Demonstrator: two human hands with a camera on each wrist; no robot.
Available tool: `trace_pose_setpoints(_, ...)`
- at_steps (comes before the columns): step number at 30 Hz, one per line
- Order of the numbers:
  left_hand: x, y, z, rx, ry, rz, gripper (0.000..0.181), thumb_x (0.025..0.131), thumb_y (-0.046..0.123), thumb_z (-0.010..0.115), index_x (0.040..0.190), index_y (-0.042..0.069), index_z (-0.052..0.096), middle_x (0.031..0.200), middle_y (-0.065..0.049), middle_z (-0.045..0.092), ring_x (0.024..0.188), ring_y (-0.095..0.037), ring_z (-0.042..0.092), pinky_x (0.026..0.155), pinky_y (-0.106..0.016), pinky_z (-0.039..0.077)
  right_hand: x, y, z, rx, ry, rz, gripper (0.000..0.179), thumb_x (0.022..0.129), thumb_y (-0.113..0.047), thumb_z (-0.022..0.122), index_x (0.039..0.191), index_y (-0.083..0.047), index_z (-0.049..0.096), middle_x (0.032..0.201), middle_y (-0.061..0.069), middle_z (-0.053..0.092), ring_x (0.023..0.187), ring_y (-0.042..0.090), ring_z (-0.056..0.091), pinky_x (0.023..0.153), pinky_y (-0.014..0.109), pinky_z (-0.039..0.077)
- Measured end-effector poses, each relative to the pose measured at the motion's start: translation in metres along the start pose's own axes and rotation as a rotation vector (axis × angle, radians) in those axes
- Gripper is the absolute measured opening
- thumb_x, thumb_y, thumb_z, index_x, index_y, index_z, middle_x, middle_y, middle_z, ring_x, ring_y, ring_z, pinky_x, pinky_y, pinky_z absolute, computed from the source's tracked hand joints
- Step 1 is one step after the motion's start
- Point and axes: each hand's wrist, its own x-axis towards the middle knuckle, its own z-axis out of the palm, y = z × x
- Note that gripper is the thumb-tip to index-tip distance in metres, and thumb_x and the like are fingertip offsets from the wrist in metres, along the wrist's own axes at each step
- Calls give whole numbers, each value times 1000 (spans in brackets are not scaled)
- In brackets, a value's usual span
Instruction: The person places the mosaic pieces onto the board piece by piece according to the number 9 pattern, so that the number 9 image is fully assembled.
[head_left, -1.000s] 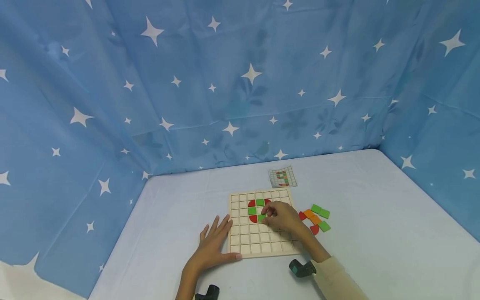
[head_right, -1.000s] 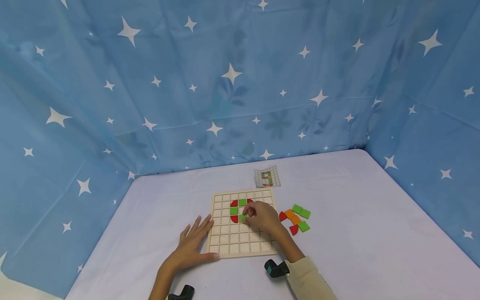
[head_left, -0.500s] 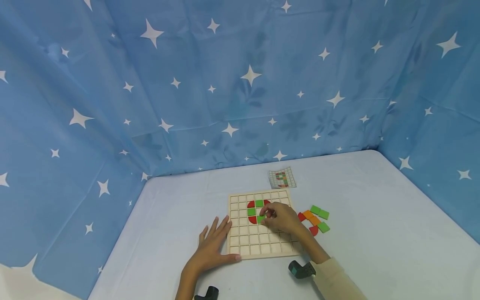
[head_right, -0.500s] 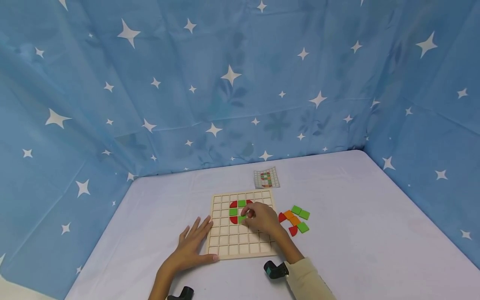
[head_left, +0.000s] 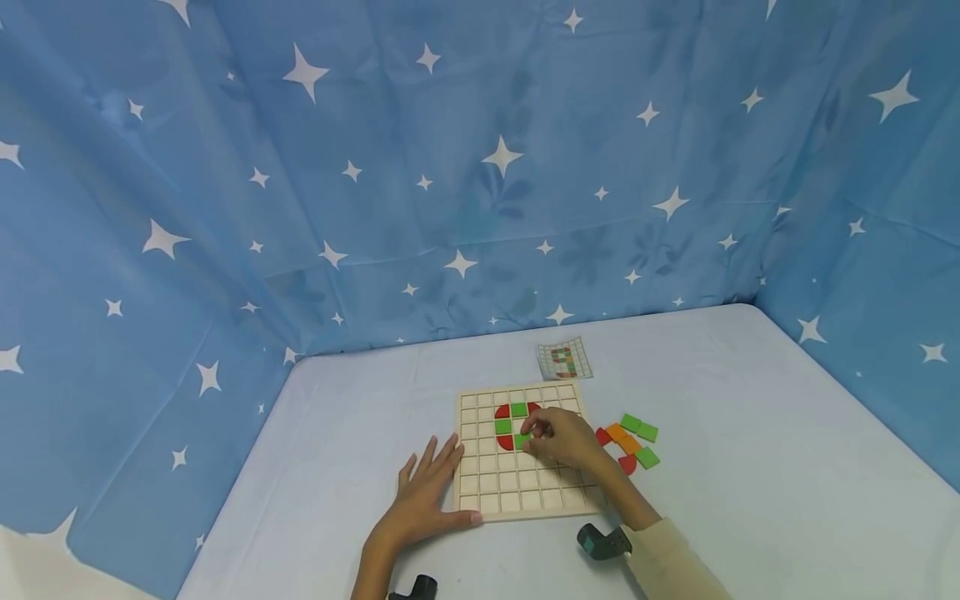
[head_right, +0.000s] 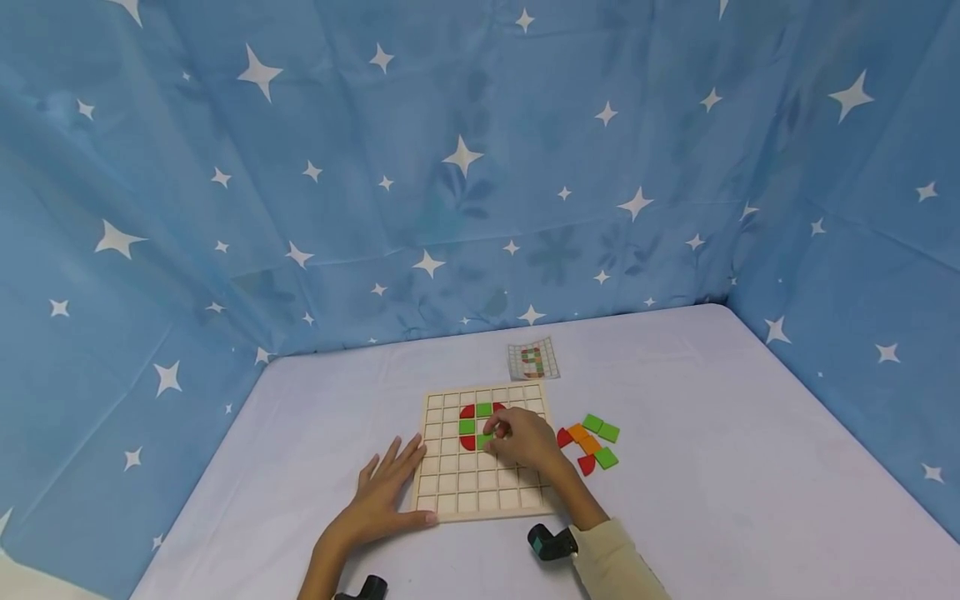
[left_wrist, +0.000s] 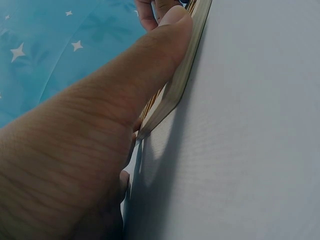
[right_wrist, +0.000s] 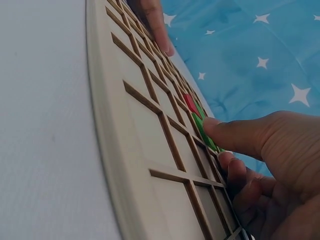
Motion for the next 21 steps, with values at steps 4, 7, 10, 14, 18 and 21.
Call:
trace_pose_setpoints(4,0,0,0,3,0,-2,103,73,64,73,154,13,32,164,-3,20,152,-37,8,115,-65,5,0,0,0,15,1,6,13,81,-17,79,89,-15,69,74,-7,57,67,9,50,61,24,39)
trace_pose_setpoints(7,0,0,1,3,2,-3,104,73,65,72,154,13,32,164,-3,20,152,-38,8,115,-66,6,-1,2,-1,45,-8,5,14,81,-18,79,90,-14,69,75,-6,57,67,9,49,61,24,38)
trace_pose_setpoints(10,0,-1,2,8,-3,-8,104,74,65,72,154,14,31,164,-3,20,152,-37,8,115,-66,6,-2,4,-2,87,-23,1,14,82,-18,77,92,-13,69,76,-5,57,66,10,49,60,23,39)
trace_pose_setpoints(14,0,-2,2,6,-4,-12,104,74,65,72,154,13,31,164,-3,19,152,-37,7,115,-65,5,-3,5,-4,127,-37,-13,13,85,-18,76,93,-11,68,77,-3,58,67,11,51,60,22,41)
trace_pose_setpoints(18,0,-2,1,3,3,-5,104,74,64,73,154,13,32,164,-4,20,152,-37,8,115,-65,4,-4,5,-6,140,-43,-29,12,86,-19,74,93,-10,69,78,-3,59,67,11,52,61,22,43)
trace_pose_setpoints(21,0,-1,1,1,0,0,103,74,64,73,154,13,32,164,-4,20,152,-37,7,115,-65,5,-4,5,-7,141,-48,-31,11,87,-19,73,94,-10,69,78,-3,59,66,10,51,60,22,43)
